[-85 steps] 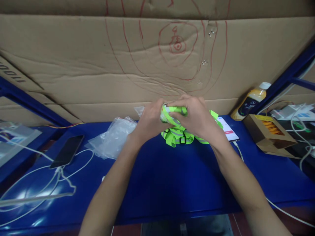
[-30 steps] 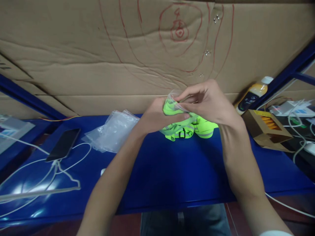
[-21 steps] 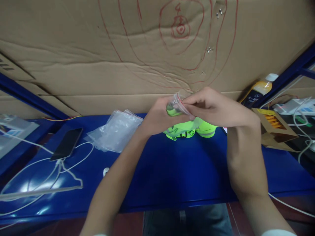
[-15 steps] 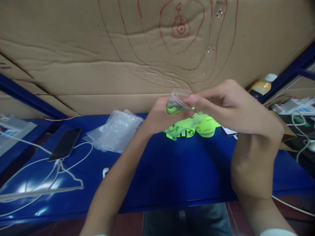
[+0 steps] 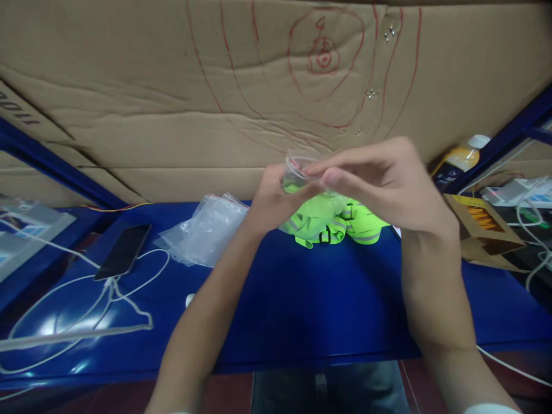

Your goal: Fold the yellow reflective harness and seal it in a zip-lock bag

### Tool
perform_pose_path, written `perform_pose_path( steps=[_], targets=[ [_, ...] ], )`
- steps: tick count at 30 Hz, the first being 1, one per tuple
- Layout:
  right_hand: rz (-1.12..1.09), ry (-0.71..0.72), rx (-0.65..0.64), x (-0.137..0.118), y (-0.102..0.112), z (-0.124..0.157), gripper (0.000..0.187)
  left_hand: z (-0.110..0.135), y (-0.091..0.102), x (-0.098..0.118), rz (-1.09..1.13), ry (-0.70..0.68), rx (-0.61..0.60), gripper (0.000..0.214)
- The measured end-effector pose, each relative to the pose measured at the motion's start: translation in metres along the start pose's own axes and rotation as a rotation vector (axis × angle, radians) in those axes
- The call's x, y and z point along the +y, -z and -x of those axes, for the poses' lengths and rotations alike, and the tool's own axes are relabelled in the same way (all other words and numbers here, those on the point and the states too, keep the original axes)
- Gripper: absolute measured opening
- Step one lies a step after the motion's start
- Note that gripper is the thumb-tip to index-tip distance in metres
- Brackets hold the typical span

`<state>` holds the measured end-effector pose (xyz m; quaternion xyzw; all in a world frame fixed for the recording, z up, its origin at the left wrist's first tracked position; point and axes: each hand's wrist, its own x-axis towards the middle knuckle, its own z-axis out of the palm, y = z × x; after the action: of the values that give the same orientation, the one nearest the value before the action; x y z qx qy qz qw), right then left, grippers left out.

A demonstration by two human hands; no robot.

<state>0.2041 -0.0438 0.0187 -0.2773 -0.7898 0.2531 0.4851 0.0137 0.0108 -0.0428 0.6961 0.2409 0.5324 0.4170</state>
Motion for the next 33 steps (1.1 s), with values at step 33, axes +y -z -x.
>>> perform_pose_path(
  steps=[33],
  targets=[
    [-0.346, -0.234, 0.461, 0.054, -0.023, -0.016, 0.03, -0.003, 0.0, -0.007, 0.139, -0.144, 0.657, 0.051]
  ],
)
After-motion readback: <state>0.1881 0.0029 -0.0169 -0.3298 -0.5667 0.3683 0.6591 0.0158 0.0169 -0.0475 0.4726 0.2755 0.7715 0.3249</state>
